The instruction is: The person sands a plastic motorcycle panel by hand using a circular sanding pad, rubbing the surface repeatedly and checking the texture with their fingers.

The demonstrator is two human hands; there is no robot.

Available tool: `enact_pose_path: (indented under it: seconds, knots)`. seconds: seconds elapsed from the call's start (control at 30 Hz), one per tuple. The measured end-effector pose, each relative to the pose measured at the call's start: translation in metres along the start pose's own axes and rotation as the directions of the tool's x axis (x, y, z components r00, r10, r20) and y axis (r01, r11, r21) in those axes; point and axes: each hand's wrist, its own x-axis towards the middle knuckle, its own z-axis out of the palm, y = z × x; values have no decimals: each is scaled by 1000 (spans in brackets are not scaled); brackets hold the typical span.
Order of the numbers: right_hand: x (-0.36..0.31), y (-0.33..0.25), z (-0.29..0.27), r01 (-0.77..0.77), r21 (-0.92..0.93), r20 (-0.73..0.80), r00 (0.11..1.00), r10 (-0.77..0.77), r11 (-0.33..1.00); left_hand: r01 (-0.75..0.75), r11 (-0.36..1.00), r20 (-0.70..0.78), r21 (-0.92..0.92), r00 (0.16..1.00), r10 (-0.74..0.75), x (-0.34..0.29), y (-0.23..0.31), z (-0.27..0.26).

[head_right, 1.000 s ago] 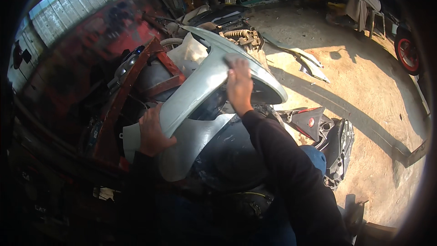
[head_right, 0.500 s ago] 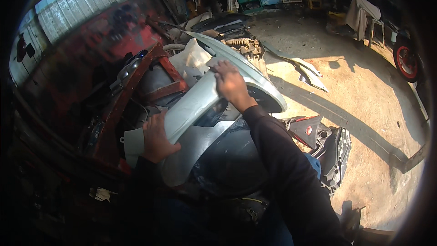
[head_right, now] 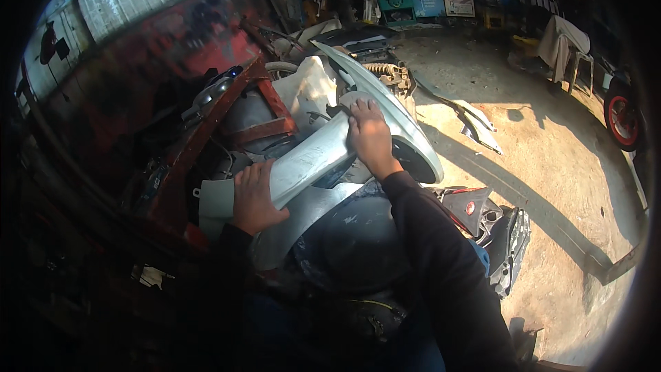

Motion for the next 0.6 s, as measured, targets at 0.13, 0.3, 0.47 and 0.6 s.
enact_pose_path:
  seconds: [0.13,0.3,0.47,0.6]
  knots:
    - [-34,-65,-13,217,324,396,853,-341,921,18,1000,-27,0,999,-18,-2,-22,5]
    - [-25,-52,-14,-69,162,224,974,32,984,80,997,-60,5,995,-80,4,-28,-3]
    - [-53,-69,-33,-139,209,428,903,37,968,108,994,-155,-30,982,-111,23,-45,-15]
    - [-53,-47,-31,-371,20,484,816,315,929,244,960,-123,-135,958,-260,46,-51,-34]
